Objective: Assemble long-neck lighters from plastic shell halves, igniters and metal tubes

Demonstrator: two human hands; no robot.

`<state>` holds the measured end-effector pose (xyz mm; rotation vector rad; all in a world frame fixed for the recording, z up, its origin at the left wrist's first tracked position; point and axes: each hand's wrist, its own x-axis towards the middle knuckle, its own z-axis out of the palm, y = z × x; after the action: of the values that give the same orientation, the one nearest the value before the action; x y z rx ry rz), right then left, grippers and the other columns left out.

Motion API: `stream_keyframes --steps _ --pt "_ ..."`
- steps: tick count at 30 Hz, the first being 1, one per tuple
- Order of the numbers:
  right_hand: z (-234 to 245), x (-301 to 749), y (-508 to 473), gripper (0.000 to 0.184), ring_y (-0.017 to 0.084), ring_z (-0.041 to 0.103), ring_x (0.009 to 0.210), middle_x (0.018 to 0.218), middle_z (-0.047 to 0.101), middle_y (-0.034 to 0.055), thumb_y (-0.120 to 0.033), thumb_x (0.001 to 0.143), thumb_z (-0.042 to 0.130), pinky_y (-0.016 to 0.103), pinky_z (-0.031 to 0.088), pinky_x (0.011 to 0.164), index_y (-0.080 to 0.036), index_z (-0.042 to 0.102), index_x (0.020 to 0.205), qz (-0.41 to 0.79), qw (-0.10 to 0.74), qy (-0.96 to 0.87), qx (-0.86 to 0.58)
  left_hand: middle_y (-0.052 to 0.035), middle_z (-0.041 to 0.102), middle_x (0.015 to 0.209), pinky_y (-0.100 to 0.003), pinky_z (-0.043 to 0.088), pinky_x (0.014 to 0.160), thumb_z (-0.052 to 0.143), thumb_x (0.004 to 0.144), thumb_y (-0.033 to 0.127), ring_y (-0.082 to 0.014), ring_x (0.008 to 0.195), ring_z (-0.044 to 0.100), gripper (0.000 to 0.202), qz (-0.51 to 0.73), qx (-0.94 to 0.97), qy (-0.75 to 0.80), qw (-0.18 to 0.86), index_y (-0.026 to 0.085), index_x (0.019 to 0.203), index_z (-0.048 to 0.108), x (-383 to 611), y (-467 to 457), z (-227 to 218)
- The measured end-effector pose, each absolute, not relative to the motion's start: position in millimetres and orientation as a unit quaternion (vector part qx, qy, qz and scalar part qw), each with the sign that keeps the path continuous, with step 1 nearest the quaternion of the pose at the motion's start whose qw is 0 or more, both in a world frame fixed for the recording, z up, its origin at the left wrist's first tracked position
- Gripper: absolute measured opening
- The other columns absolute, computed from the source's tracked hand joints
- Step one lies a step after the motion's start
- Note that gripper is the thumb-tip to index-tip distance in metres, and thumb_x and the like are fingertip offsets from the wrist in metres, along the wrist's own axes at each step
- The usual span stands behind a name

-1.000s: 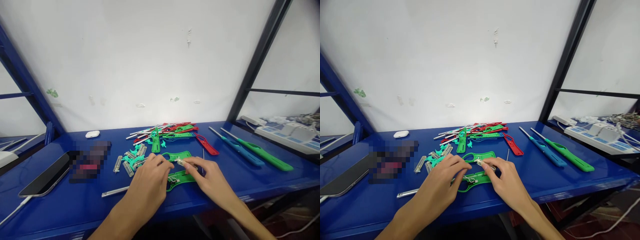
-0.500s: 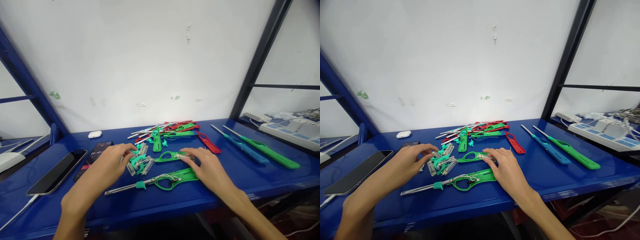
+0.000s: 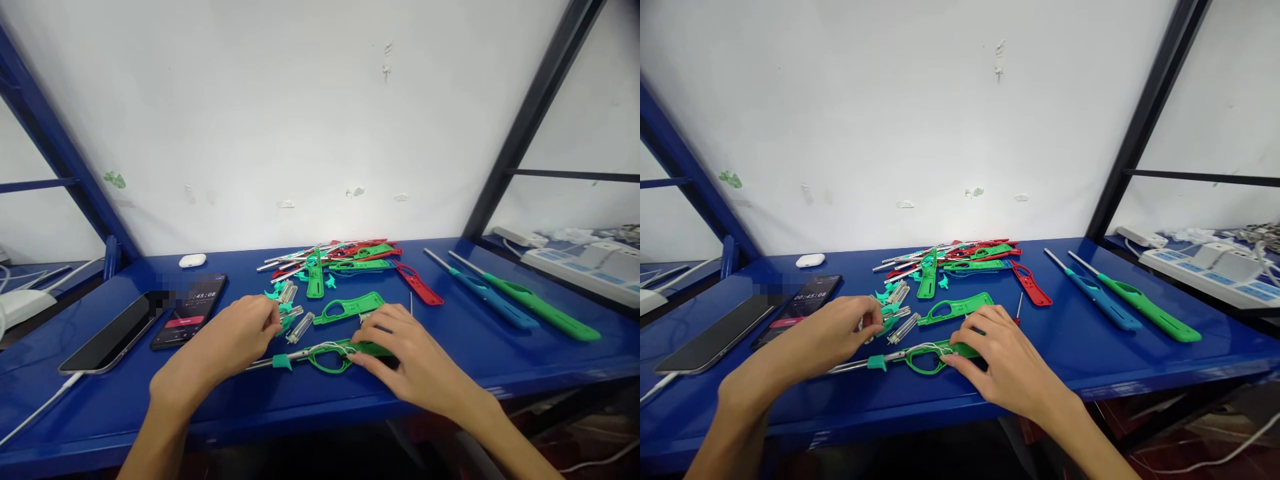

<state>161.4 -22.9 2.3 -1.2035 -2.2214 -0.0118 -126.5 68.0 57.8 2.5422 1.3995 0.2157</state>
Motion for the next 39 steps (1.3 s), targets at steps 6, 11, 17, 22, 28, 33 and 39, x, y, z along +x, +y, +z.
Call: stream_keyframes --steps 6,11,17,22,28,33,39 --pt "2.6 162.2 -22.9 0.014 0.024 0.063 0.101 0.103 0.073 0.0031 -0.036 0.103 0.068 0.045 0.043 0.097 -0.025 0.071 0.111 0.002 0.299 -0.839 -0.456 0.0 0.063 0.083 -0.034 0.033 0.063 0.036 0.11 0.034 -0.0192 0.069 0.052 0.03 0.077 0.883 0.444 0.129 0.024 0.087 0.053 -128.0 46.4 77.2" --pt "1.7 162.5 -25.0 0.053 0.025 0.061 0.101 0.111 0.071 0.0049 -0.035 0.102 0.069 0.044 0.045 0.095 -0.027 0.048 0.15 -0.021 0.319 -0.825 -0.467 -0.0009 0.064 0.09 -0.035 0.041 0.074 0.03 0.112 0.041 -0.0219 0.081 0.057 0.031 0.065 0.903 0.381 0.188 0.025 0.097 0.052 -105.1 32.9 74.8" --pt "-1.3 166.2 -21.3 0.026 0.022 0.064 0.098 0.109 0.073 0.0056 -0.029 0.105 0.065 0.039 0.044 0.091 -0.023 0.061 0.129 -0.084 0.334 -0.848 -0.403 -0.0041 0.068 0.092 -0.037 0.043 0.072 0.029 0.113 0.032 -0.0226 0.08 0.063 0.029 0.041 0.933 0.311 0.179 0.022 0.101 0.053 -68.7 19.3 64.7" --pt "-2.8 168.6 -19.0 0.008 0.02 0.066 0.091 0.098 0.074 0.0034 -0.024 0.105 0.063 0.038 0.043 0.087 -0.02 0.066 0.112 -0.099 0.35 -0.856 -0.367 -0.0009 0.066 0.083 -0.035 0.041 0.068 0.034 0.113 0.032 -0.0208 0.073 0.061 0.029 0.057 0.94 0.295 0.16 0.023 0.093 0.052 -62.0 20.4 60.0" --pt "4.2 150.9 -20.4 0.01 0.019 0.066 0.086 0.099 0.069 0.003 -0.028 0.105 0.063 0.035 0.048 0.079 -0.024 0.071 0.102 0.012 0.403 -0.777 -0.484 -0.0011 0.071 0.104 -0.034 0.043 0.078 0.04 0.111 0.022 -0.0207 0.092 0.066 0.02 0.142 0.926 0.324 0.134 0.024 0.11 0.06 -74.8 26.8 68.4" --pt "11.1 135.1 -22.4 0.026 0.018 0.064 0.079 0.092 0.065 0.002 -0.037 0.106 0.058 0.033 0.048 0.071 -0.025 0.072 0.088 0.129 0.413 -0.735 -0.521 0.0011 0.07 0.104 -0.032 0.043 0.077 0.06 0.105 0.022 -0.0191 0.093 0.065 0.009 0.163 0.923 0.321 0.14 0.026 0.104 0.069 -83.0 30.6 71.1" --pt "10.4 135.5 -26.0 0.03 0.019 0.065 0.082 0.092 0.066 0.002 -0.038 0.107 0.054 0.034 0.05 0.075 -0.027 0.073 0.088 0.161 0.406 -0.734 -0.521 -0.0003 0.068 0.093 -0.031 0.043 0.075 0.054 0.104 0.013 -0.0177 0.085 0.063 0.022 0.128 0.932 0.312 0.135 0.021 0.088 0.068 -80.6 32.0 66.8"
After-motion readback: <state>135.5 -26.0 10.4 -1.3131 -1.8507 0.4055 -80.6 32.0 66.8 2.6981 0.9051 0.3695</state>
